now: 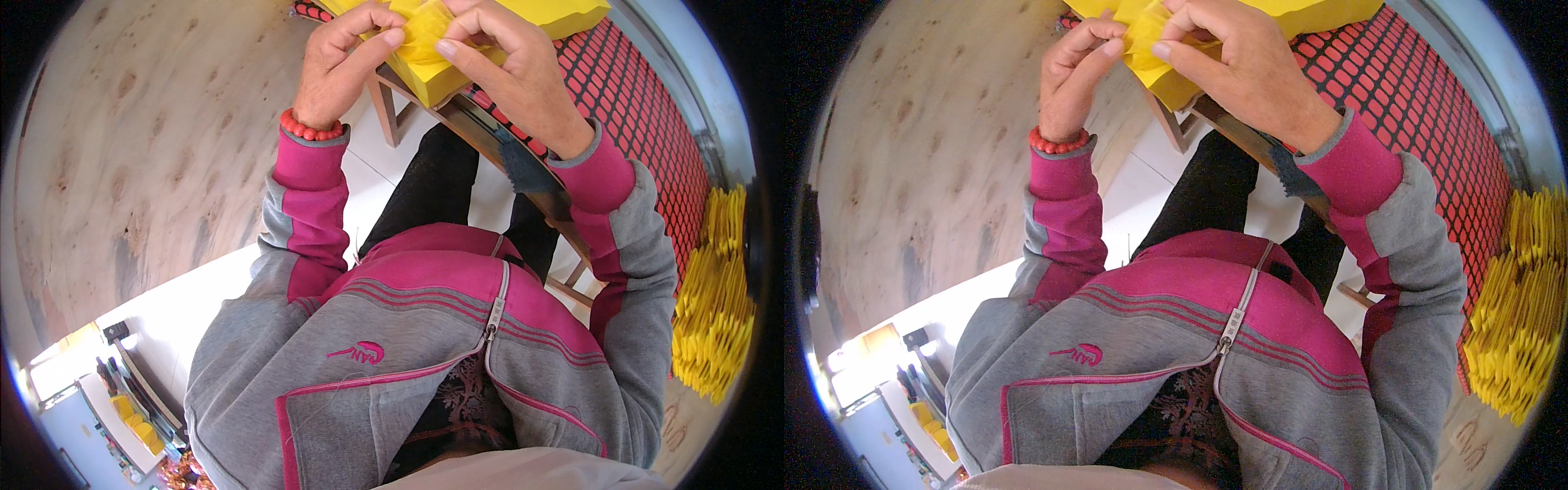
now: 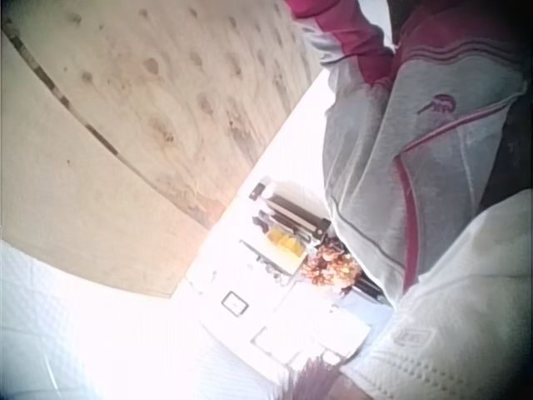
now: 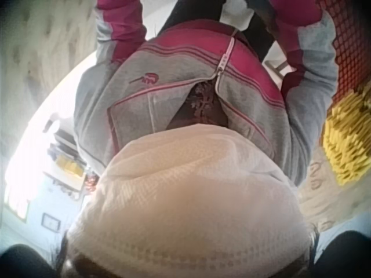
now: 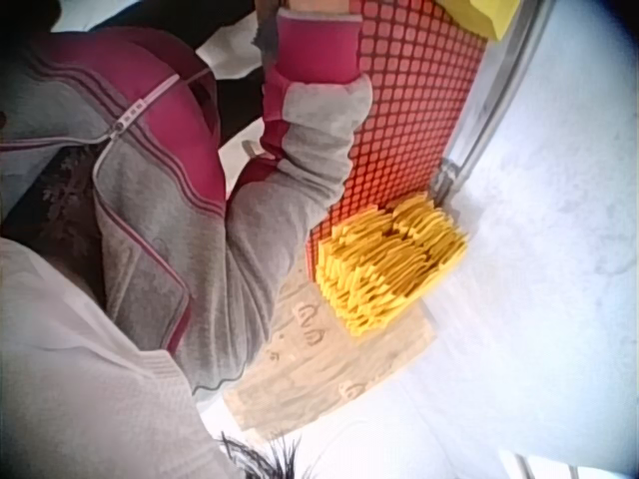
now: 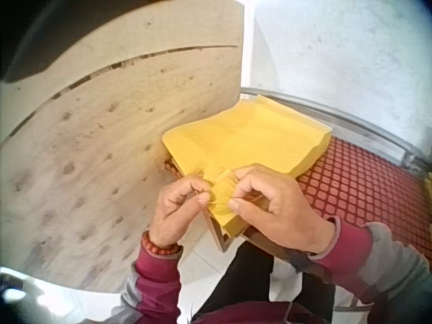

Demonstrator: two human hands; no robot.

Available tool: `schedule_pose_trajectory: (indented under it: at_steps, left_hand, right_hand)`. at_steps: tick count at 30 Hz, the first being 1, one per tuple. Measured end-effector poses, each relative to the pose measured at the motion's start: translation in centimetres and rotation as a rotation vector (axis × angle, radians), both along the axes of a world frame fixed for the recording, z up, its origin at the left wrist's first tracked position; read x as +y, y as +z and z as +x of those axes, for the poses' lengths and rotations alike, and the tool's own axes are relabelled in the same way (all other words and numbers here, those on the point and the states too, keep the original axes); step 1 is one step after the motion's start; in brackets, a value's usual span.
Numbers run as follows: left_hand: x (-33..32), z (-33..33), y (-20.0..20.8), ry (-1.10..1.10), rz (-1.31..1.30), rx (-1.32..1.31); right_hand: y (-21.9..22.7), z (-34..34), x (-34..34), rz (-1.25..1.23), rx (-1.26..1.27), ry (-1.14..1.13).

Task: The person folds yellow paper sheets by hand on a patterned table, aligning edges and creasing folds. Finished sheets are stacked on the right side of the table.

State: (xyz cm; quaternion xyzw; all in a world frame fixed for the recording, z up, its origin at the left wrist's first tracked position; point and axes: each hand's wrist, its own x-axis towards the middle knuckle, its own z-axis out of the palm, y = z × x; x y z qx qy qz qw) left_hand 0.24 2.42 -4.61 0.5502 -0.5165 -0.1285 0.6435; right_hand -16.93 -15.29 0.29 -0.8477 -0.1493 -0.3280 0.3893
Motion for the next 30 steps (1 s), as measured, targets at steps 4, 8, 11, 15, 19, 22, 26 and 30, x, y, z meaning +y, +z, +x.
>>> schedule_pose_trajectory:
  at_steps: [4,8,11,15,19,22,26,30]
  left_hand:
    - [-0.2,-0.1,0.5,-0.037,-0.074,-0.105]
    - [-0.1,-1.1,0.5,0.127,-0.023,-0.352]
    - [-0.7,-1.0,0.6,0.125,-0.013,-0.363]
    - [-1.2,-1.2,0.7,0.200,-0.034,-0.390]
    - [-2.1,-2.2,0.2,0.206,-0.144,-0.213]
    - [-3.0,-2.2,0.3,0.134,-0.220,-0.082]
    - [-3.6,-2.0,0.5,0.139,-0.295,-0.035]
    - [-3.4,-1.9,0.4,0.132,-0.290,0.024]
  right_hand:
    - [0.0,0.0,0.0,0.013,0.009,0.000]
    - [-0.3,-0.1,-0.1,0.009,0.012,-0.020]
    - [-0.5,0.0,0.2,0.028,-0.017,-0.025]
    - [0.5,0.5,0.8,0.120,-0.163,-0.050]
    - [2.6,-1.9,1.1,0.279,-0.186,-0.047]
    - [2.4,-6.6,2.9,0.116,-0.107,-0.167]
    - [-3.6,-10.9,5.8,-0.246,0.114,-0.031]
    - [-10.6,-15.6,2.0,-0.266,0.397,-0.314]
